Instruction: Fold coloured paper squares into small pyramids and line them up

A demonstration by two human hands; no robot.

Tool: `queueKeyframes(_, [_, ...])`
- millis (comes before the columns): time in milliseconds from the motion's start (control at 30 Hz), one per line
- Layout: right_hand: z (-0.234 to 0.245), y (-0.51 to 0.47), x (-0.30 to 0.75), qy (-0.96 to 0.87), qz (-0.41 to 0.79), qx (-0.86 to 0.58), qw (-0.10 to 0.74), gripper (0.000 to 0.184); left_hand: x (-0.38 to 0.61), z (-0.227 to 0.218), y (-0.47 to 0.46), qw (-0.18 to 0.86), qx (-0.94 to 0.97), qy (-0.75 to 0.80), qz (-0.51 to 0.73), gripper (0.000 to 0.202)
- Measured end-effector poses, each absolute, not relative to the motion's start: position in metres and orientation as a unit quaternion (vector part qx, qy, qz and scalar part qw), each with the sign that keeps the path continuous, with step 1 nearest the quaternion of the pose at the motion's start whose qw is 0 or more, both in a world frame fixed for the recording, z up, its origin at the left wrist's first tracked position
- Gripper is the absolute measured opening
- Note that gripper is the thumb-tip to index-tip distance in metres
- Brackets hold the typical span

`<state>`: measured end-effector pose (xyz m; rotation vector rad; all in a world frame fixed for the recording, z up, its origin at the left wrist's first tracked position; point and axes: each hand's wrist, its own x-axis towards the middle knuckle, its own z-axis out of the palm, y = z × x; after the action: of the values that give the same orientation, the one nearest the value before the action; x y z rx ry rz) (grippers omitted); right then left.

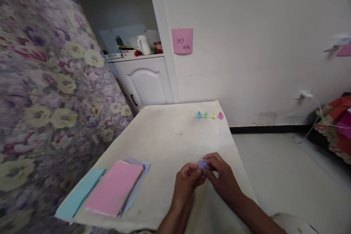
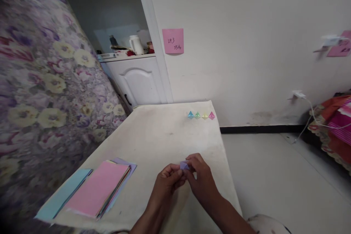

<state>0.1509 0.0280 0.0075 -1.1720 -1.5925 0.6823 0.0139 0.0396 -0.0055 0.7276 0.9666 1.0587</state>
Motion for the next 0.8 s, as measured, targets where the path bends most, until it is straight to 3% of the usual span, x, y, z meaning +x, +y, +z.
queueKeyframes(200, [0.000,0.031,0.150,-0.551,0.395,-0.521,0.519,0.038,0.017,-0.005,0.040,0.682,0.328,0.443,0.481,0.020])
queueKeyframes(300, [-0.003,0.037,0.152,-0.502,0.496,-0.505,0.498,0.025,0.018,-0.006,0.040,0.673,0.343,0.448,0.478,0.018])
queueKeyframes(400, [-0.002,0.040,0.155,-0.510,0.497,-0.497,0.495,0.014,0.019,-0.006,0.038,0.667,0.364,0.447,0.472,0.017])
queueKeyframes(800, [-0.004,0.040,0.162,-0.510,0.547,-0.471,0.467,0.020,0.018,-0.004,0.036,0.643,0.455,0.476,0.390,0.027])
